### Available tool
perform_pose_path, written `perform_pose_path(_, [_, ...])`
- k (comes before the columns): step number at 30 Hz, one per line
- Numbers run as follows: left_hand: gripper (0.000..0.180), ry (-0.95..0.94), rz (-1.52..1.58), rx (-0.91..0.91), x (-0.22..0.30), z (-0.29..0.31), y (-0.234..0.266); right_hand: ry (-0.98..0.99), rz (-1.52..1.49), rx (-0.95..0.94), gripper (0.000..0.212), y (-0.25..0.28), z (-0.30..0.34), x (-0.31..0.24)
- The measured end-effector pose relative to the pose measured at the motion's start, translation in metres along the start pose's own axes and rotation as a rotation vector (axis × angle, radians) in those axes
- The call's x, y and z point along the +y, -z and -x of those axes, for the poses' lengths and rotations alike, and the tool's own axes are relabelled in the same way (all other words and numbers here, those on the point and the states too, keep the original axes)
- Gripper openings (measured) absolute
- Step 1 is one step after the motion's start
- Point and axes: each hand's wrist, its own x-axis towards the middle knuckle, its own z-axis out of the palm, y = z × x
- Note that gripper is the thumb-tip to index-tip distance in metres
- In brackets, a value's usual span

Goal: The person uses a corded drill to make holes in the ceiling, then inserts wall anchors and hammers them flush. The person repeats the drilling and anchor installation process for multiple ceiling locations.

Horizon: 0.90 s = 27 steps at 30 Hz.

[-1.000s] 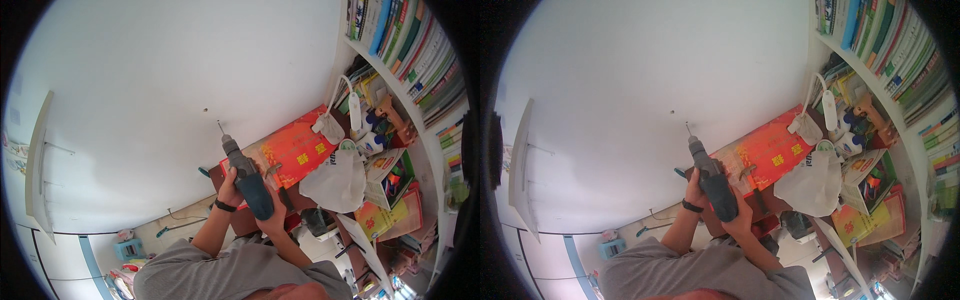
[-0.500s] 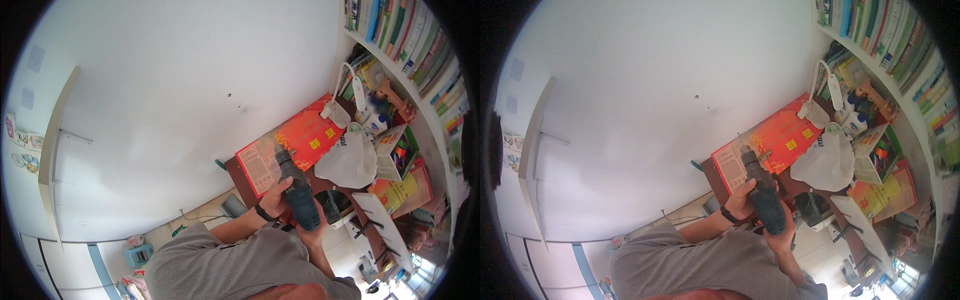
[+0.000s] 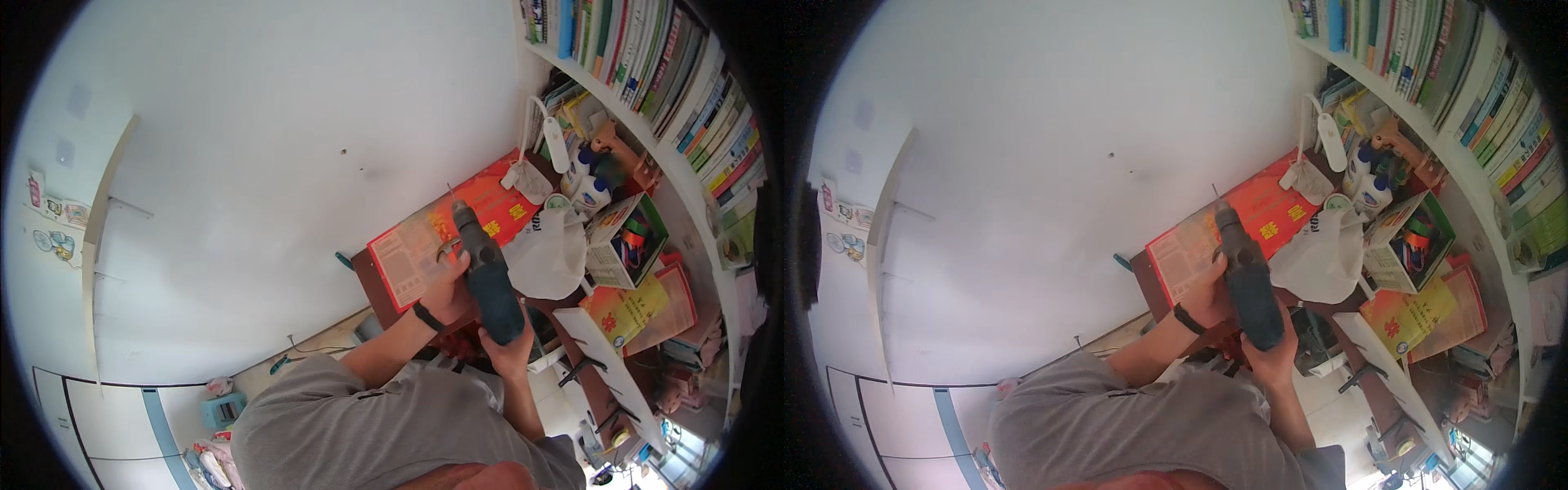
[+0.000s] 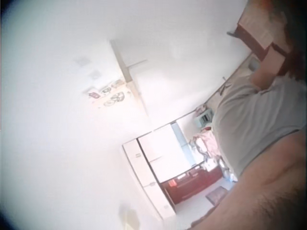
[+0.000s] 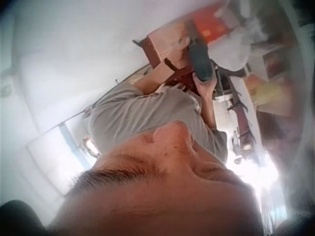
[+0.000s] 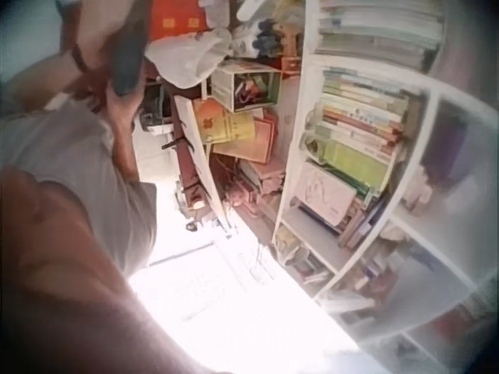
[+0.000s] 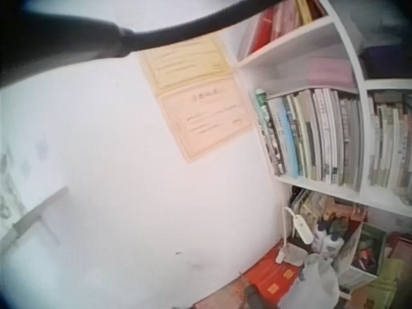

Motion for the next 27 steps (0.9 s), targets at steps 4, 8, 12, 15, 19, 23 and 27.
perform_pose_path(4, [0.057,-0.089,-0.089,0.129,0.001,-0.063,-0.014,0.003,-0.048,-0.029,0.067,0.023,-0.068,-0.018])
perform_pose_path(8, [0.056,-0.178,-0.15,0.146,0.017,-0.124,-0.04,0.059,-0.012,0.03,0.056,0.036,-0.134,-0.019])
perform_pose_path(12, [0.052,-0.232,-0.181,0.172,0.038,-0.162,-0.041,0.123,-0.057,-0.026,0.05,0.041,-0.185,-0.026])
perform_pose_path(15, [0.048,-0.238,-0.176,0.205,0.046,-0.177,-0.042,0.06,-0.127,-0.016,0.049,0.037,-0.205,-0.027])
perform_pose_path(19, [0.047,-0.241,-0.146,0.212,0.053,-0.192,-0.036,0.006,-0.103,-0.034,0.049,0.038,-0.222,-0.02])
perform_pose_path(23, [0.047,-0.224,-0.163,0.259,0.056,-0.196,-0.031,0.035,-0.08,-0.024,0.05,0.038,-0.23,-0.002])
perform_pose_path(27, [0.048,-0.24,-0.191,0.259,0.057,-0.199,-0.025,0.066,-0.066,-0.022,0.051,0.04,-0.233,0.008])
